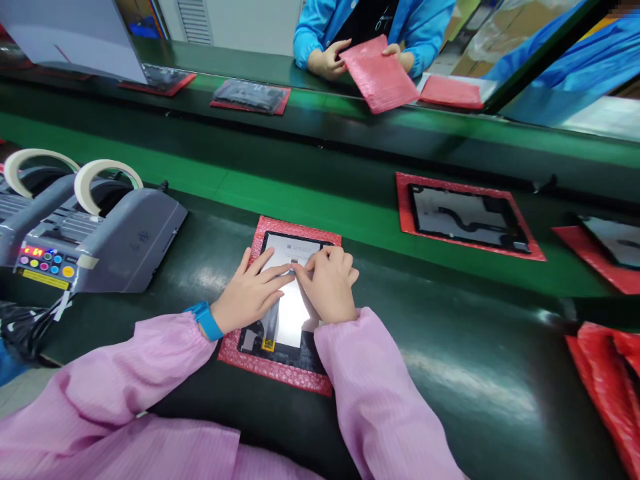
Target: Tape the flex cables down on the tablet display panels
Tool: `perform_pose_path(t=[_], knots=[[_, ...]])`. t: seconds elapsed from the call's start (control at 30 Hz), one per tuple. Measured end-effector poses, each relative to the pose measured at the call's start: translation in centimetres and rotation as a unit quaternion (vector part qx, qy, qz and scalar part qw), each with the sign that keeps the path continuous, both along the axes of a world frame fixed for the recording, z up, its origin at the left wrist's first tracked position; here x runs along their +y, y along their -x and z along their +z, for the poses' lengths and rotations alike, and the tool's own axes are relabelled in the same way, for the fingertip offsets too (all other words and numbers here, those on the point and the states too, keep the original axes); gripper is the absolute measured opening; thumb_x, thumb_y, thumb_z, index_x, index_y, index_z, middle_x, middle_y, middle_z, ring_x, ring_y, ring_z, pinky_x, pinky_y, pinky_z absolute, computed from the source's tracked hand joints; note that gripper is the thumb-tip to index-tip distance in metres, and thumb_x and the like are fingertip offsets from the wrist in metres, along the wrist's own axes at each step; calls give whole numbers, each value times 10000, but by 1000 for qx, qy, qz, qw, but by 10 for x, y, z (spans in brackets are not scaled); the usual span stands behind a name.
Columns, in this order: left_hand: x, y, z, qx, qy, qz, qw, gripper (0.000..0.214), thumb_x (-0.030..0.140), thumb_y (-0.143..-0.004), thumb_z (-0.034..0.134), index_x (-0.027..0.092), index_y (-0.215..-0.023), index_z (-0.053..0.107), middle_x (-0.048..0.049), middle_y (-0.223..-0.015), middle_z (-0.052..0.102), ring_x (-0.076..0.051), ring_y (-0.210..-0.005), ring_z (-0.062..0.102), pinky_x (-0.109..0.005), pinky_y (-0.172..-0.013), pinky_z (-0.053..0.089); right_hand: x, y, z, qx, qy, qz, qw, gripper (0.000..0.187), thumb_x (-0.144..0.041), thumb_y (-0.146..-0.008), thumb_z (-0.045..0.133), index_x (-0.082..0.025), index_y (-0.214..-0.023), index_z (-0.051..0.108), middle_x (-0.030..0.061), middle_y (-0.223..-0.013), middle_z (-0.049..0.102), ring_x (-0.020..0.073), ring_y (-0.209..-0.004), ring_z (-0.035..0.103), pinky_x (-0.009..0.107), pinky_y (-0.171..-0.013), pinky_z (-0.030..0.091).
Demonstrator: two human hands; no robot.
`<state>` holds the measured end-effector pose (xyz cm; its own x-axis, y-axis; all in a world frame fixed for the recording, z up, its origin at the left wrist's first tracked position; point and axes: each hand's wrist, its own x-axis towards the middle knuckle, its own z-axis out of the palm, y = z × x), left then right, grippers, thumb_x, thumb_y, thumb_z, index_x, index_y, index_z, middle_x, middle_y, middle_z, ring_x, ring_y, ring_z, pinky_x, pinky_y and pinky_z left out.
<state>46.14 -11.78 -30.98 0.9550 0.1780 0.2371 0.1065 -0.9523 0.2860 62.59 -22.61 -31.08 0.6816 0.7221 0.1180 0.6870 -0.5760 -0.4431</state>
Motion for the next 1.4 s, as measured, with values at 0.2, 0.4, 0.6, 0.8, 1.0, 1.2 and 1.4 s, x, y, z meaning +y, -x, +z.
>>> perform_pose_path(t=[0.2, 0.4, 0.6, 0.8, 1.0, 1.2, 1.4], knots=[[-5, -14, 0, -8, 2, 13, 1000, 388, 348, -1001, 430, 243, -1357, 542, -63, -1235, 653, -327, -1354, 417, -611, -1179, 160, -39, -98, -8, -97, -6, -100, 990, 347, -479, -921, 455, -201, -978, 655, 148, -1061, 567, 307, -988, 505, 458, -801, 377], [-3, -19, -4, -6, 11, 10, 1000, 369, 329, -991, 447, 254, -1335, 558, -55, -1175, 658, -328, -1320, 427, -577, -1164, 207, -74, -212, 3, -232, 156, -38, 959, 327, -173, -890, 492, -155, -1169, 661, 234, -1137, 640, 266, -870, 572, 442, -719, 273], [-3, -18, -6, -33, 39, 18, 999, 338, 276, -975, 468, 246, -1287, 593, -56, -1165, 659, -322, -1309, 434, -597, -1159, 232, -49, -224, 19, -229, 168, 13, 959, 208, -140, -853, 540, -89, -933, 725, 171, -775, 676, 143, -579, 531, 370, -619, 236], [2, -12, 0, -117, 223, -110, 961, 334, 150, -947, 389, 176, -1138, 663, -103, -1065, 666, -235, -1162, 567, -452, -1078, 439, -26, -183, 59, -277, 95, -8, 956, 356, -298, -890, 531, -161, -1161, 717, 187, -961, 735, 221, -707, 630, 341, -576, 232], [1, -12, -10, -133, 648, -125, 740, 540, 353, -950, 552, 278, -1460, 391, -164, -1484, 448, -254, -1258, 574, -404, -971, 535, -43, -68, 70, -256, -36, 64, 964, 373, -372, -952, 498, -275, -1270, 667, 67, -1142, 734, 270, -947, 697, 347, -735, 442], [-6, -12, -17, -131, 701, -60, 698, 692, 479, -695, 820, 190, -1282, 593, -139, -1284, 632, -302, -1231, 578, -494, -1085, 449, -28, 46, 60, -113, -73, 282, 950, 366, -252, -977, 456, -309, -1289, 641, 12, -1282, 665, 237, -1120, 658, 391, -942, 497], [10, -15, -5, -232, 787, 87, 565, 405, 446, -788, 724, 138, -1025, 611, -74, -945, 701, -218, -839, 709, -415, -782, 611, 1, -9, 70, -16, -79, 223, 972, 420, -439, -949, 507, -268, -1327, 576, 75, -1343, 619, 260, -1236, 571, 481, -1052, 439]])
